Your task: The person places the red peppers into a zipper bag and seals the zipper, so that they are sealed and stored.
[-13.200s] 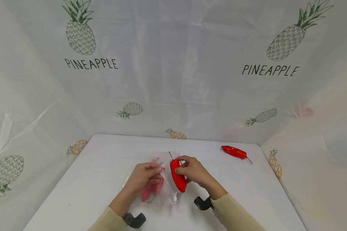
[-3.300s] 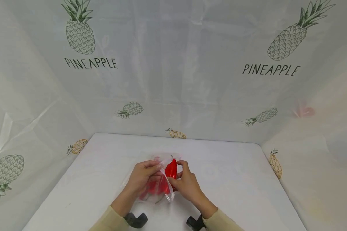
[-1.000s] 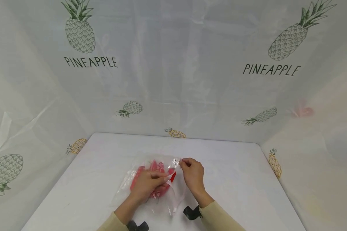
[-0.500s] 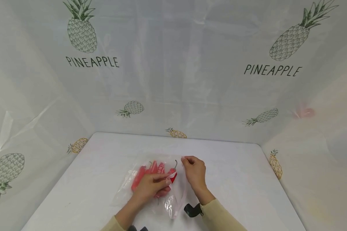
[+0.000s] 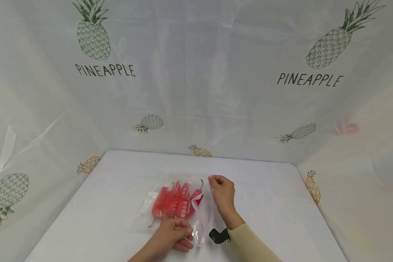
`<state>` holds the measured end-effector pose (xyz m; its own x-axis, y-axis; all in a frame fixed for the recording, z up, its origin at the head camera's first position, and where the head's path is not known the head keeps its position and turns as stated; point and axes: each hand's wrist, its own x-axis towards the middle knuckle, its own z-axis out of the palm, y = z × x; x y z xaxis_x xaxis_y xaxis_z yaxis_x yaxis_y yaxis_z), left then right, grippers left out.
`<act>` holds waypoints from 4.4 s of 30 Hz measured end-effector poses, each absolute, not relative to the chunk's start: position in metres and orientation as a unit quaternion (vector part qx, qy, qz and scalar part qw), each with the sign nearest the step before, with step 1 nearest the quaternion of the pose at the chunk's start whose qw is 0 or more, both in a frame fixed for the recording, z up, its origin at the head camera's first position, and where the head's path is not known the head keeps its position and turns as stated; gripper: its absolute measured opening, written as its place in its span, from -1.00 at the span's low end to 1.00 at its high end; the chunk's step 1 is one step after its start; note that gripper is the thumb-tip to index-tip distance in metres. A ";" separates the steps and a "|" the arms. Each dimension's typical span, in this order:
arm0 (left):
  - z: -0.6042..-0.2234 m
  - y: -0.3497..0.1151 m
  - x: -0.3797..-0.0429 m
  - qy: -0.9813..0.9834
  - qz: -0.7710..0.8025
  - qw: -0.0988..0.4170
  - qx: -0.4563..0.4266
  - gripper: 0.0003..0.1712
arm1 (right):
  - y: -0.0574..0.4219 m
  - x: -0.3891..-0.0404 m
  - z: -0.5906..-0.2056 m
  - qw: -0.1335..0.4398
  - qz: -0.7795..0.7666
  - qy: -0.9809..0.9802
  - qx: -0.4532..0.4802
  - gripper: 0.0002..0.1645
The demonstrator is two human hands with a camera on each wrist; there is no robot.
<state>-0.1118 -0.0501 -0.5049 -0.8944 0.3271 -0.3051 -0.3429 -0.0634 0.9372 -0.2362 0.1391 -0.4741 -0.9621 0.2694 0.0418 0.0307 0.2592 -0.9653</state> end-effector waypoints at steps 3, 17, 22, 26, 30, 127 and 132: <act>-0.516 -0.044 -0.095 0.672 0.679 0.296 0.009 -0.73 | 0.141 -0.239 -0.474 0.101 0.611 -0.778 -0.104 -0.71; -0.545 -0.004 -0.099 0.603 0.700 0.383 -0.013 -0.26 | 0.150 -0.240 -0.475 0.103 0.643 -0.748 -0.124 -0.67; -0.542 -0.011 -0.103 0.572 0.749 0.326 -0.068 -0.43 | 0.161 -0.237 -0.475 0.116 0.646 -0.743 -0.129 -0.67; -0.545 -0.023 -0.105 0.567 0.772 0.277 -0.081 -0.57 | 0.177 -0.231 -0.476 0.117 0.647 -0.740 -0.139 -0.66; -0.550 -0.043 -0.108 0.581 0.777 0.233 -0.075 -0.67 | 0.196 -0.223 -0.477 0.106 0.643 -0.746 -0.139 -0.62; -0.521 -0.146 -0.180 0.706 0.687 0.168 -0.011 -0.71 | 0.229 -0.199 -0.514 -0.103 0.689 -0.702 -0.148 -0.71; -0.518 -0.148 -0.182 0.698 0.692 0.183 -0.007 -0.70 | 0.229 -0.198 -0.514 -0.099 0.688 -0.701 -0.157 -0.72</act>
